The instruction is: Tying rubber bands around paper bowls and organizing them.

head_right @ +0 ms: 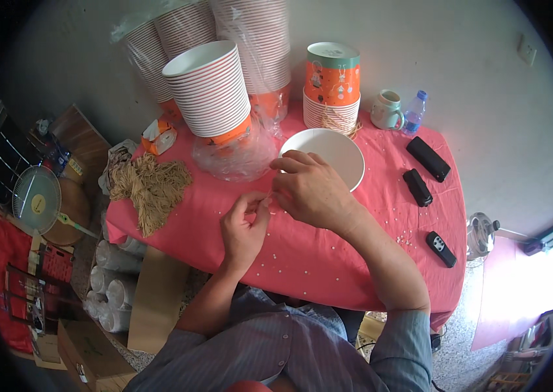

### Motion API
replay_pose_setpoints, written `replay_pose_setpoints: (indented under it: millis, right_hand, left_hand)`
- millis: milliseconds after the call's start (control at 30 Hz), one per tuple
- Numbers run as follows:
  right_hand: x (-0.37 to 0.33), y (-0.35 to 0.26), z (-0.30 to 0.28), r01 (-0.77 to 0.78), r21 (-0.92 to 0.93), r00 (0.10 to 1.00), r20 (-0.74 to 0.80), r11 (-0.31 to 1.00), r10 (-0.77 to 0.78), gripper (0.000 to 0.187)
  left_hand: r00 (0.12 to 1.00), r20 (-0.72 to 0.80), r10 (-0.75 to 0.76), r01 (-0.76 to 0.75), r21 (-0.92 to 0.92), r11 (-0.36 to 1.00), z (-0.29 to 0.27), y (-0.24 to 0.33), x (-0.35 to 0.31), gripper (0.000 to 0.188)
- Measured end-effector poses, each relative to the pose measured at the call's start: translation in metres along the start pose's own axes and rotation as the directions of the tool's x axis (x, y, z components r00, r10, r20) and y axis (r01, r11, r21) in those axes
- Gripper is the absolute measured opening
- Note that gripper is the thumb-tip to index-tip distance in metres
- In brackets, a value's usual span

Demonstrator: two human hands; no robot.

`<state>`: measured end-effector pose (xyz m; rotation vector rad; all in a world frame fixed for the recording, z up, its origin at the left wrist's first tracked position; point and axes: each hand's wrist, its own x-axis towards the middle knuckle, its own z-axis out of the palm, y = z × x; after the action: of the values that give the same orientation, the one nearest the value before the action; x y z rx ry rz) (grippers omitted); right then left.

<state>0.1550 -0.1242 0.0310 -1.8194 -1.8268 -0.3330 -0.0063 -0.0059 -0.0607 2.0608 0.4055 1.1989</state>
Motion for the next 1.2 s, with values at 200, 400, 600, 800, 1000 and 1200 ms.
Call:
replay_pose_setpoints:
  millis: [200, 400, 600, 800, 1000, 1200]
  right_hand:
    - [0.0, 0.001, -0.002, -0.003, -0.001, 1.0, -0.015, 1.0, 0.003, 0.015]
    - [0.0, 0.0, 0.001, 0.006, 0.002, 1.0, -0.017, 1.0, -0.006, 0.015]
    - [-0.002, 0.0, 0.002, 0.025, 0.004, 0.999, -0.024, 1.0, -0.025, 0.014]
    - [0.0, 0.002, 0.001, 0.041, 0.006, 0.999, -0.019, 0.999, -0.041, 0.015]
    - [0.002, 0.004, 0.002, 0.05, 0.031, 0.997, -0.058, 0.998, -0.048, 0.017]
    - [0.001, 0.01, 0.0, 0.039, -0.019, 0.997, -0.06, 0.999, -0.04, 0.024]
  left_hand:
    - [0.961, 0.108, -0.255, 0.277, -0.357, 0.892, -0.004, 0.004, 0.0, 0.016]
    - [0.956, 0.151, -0.253, 0.294, -0.449, 0.844, -0.003, 0.0, -0.002, 0.025]
    - [0.988, 0.111, -0.109, 0.119, -0.087, 0.989, 0.0, 0.007, 0.005, 0.02]
    - [0.996, 0.053, -0.066, 0.066, -0.013, 0.998, 0.003, 0.0, 0.004, 0.013]
    - [0.996, -0.007, -0.092, 0.09, -0.134, 0.987, 0.004, -0.009, 0.005, 0.009]
    - [0.792, 0.455, -0.408, 0.607, -0.507, 0.612, -0.011, -0.009, -0.005, 0.013]
